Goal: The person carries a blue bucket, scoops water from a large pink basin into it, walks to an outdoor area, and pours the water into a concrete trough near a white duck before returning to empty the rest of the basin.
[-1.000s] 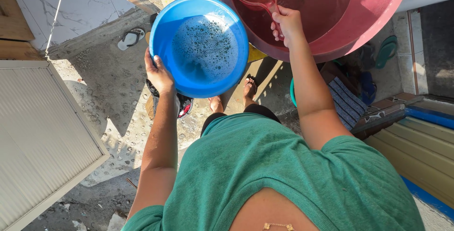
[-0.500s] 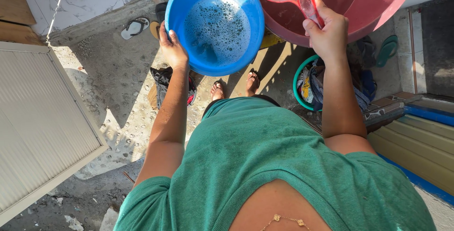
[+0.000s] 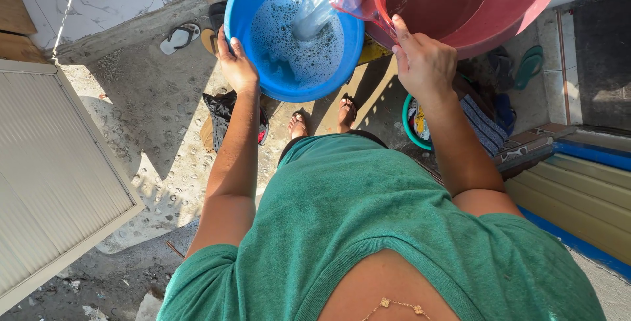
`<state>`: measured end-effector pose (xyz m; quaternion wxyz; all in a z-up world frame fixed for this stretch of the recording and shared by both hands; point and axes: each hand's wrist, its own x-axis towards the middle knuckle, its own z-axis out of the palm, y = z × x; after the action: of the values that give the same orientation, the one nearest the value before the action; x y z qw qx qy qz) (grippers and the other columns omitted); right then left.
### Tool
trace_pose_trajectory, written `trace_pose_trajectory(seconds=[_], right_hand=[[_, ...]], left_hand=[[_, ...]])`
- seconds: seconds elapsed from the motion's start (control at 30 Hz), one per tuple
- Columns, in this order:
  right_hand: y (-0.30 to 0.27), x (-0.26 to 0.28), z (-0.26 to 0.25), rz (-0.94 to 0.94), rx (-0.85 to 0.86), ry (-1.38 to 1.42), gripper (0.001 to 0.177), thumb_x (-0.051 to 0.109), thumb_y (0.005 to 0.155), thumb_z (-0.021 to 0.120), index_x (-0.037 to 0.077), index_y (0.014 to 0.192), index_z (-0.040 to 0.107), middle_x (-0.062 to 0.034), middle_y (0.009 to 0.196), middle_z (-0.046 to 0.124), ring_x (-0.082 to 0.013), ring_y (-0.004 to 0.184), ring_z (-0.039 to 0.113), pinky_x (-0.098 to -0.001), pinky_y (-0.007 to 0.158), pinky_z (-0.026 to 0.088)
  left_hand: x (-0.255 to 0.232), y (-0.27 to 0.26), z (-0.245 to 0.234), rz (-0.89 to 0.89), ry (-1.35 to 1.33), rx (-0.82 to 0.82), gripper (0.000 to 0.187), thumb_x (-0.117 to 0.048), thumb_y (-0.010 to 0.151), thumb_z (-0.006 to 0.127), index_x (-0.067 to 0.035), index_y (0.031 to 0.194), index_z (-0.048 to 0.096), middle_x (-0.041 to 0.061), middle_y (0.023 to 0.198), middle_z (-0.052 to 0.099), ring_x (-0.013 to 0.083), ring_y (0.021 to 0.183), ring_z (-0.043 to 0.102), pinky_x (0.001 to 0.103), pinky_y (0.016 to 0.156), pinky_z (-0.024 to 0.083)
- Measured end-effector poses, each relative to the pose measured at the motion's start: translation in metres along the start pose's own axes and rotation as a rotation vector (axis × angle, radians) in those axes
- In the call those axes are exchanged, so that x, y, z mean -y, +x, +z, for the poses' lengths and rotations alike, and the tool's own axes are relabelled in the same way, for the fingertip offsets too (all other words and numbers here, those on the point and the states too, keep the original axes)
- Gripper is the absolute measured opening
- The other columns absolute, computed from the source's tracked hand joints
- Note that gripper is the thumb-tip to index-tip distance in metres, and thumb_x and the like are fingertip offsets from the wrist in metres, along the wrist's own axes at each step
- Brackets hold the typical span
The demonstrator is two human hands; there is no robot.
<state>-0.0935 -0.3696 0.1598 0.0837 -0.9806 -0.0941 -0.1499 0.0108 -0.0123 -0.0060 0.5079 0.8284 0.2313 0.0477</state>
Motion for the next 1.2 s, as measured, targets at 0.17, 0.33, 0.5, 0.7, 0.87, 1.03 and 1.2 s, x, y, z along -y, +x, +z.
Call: trace_pose_trajectory(seconds=[0.17, 0.33, 0.5, 0.7, 0.87, 1.03, 1.2], right_hand=[[0.005, -0.008, 0.001, -0.120, -0.064, -0.122, 0.046, 0.015, 0.097, 0.082, 0.017, 0.141, 0.073, 0.0010, 0.068, 0.054, -0.0166, 0.056, 0.052, -0.0335, 0.051, 0.039], [0.007, -0.041, 0.005, -0.048, -0.129, -0.037, 0.043, 0.020, 0.099, 0.082, 0.021, 0.141, 0.070, -0.0001, 0.080, 0.063, -0.0190, 0.066, 0.059, -0.0368, 0.060, 0.044], [0.018, -0.127, 0.047, 0.448, 0.052, -0.004, 0.055, 0.021, 0.098, 0.079, 0.016, 0.150, 0.061, -0.0121, 0.086, 0.070, -0.0325, 0.076, 0.070, -0.0460, 0.070, 0.053], [0.027, -0.235, 0.137, 0.877, 0.215, -0.092, 0.040, 0.019, 0.093, 0.072, 0.010, 0.131, 0.064, -0.0189, 0.108, 0.073, -0.0412, 0.101, 0.070, -0.0506, 0.083, 0.056], [0.033, -0.269, 0.187, 1.127, 0.254, -0.084, 0.021, 0.016, 0.096, 0.068, 0.008, 0.116, 0.071, -0.0173, 0.113, 0.073, -0.0367, 0.107, 0.071, -0.0458, 0.087, 0.060], [0.058, -0.223, 0.199, 1.035, 0.355, 0.002, 0.031, 0.023, 0.093, 0.069, 0.012, 0.121, 0.067, -0.0171, 0.111, 0.070, -0.0392, 0.104, 0.068, -0.0505, 0.084, 0.056], [0.081, -0.162, 0.204, 0.818, 0.403, 0.038, 0.037, 0.024, 0.092, 0.069, 0.012, 0.127, 0.064, -0.0188, 0.105, 0.072, -0.0407, 0.099, 0.069, -0.0507, 0.079, 0.056]], left_hand=[[0.004, 0.001, -0.001, 0.001, 0.026, -0.004, 0.042, -0.037, 0.110, 0.045, -0.025, 0.150, 0.049, 0.012, 0.132, 0.060, 0.0227, 0.113, 0.069, 0.038, 0.095, 0.058], [0.006, 0.002, -0.002, 0.016, -0.098, 0.003, 0.042, -0.030, 0.111, 0.046, -0.019, 0.151, 0.049, 0.013, 0.131, 0.062, 0.0208, 0.113, 0.070, 0.035, 0.096, 0.060], [0.005, 0.001, -0.009, 0.059, -0.252, 0.033, 0.041, -0.022, 0.111, 0.047, -0.011, 0.150, 0.048, 0.010, 0.132, 0.069, 0.0182, 0.112, 0.072, 0.033, 0.097, 0.061], [0.004, -0.002, -0.013, 0.104, -0.290, 0.031, 0.038, -0.020, 0.111, 0.048, -0.008, 0.147, 0.052, 0.011, 0.131, 0.069, 0.0191, 0.114, 0.069, 0.034, 0.101, 0.058], [0.006, -0.003, -0.014, 0.157, -0.308, 0.032, 0.037, -0.021, 0.113, 0.050, -0.007, 0.147, 0.052, 0.012, 0.132, 0.069, 0.0191, 0.116, 0.068, 0.034, 0.102, 0.056], [-0.002, -0.006, -0.016, 0.117, -0.300, 0.037, 0.040, -0.027, 0.112, 0.051, -0.006, 0.146, 0.052, 0.011, 0.130, 0.069, 0.0189, 0.115, 0.068, 0.034, 0.101, 0.056], [-0.005, -0.008, -0.016, 0.091, -0.300, 0.042, 0.045, -0.034, 0.110, 0.051, -0.006, 0.146, 0.052, 0.011, 0.130, 0.069, 0.0192, 0.115, 0.069, 0.034, 0.100, 0.058]])
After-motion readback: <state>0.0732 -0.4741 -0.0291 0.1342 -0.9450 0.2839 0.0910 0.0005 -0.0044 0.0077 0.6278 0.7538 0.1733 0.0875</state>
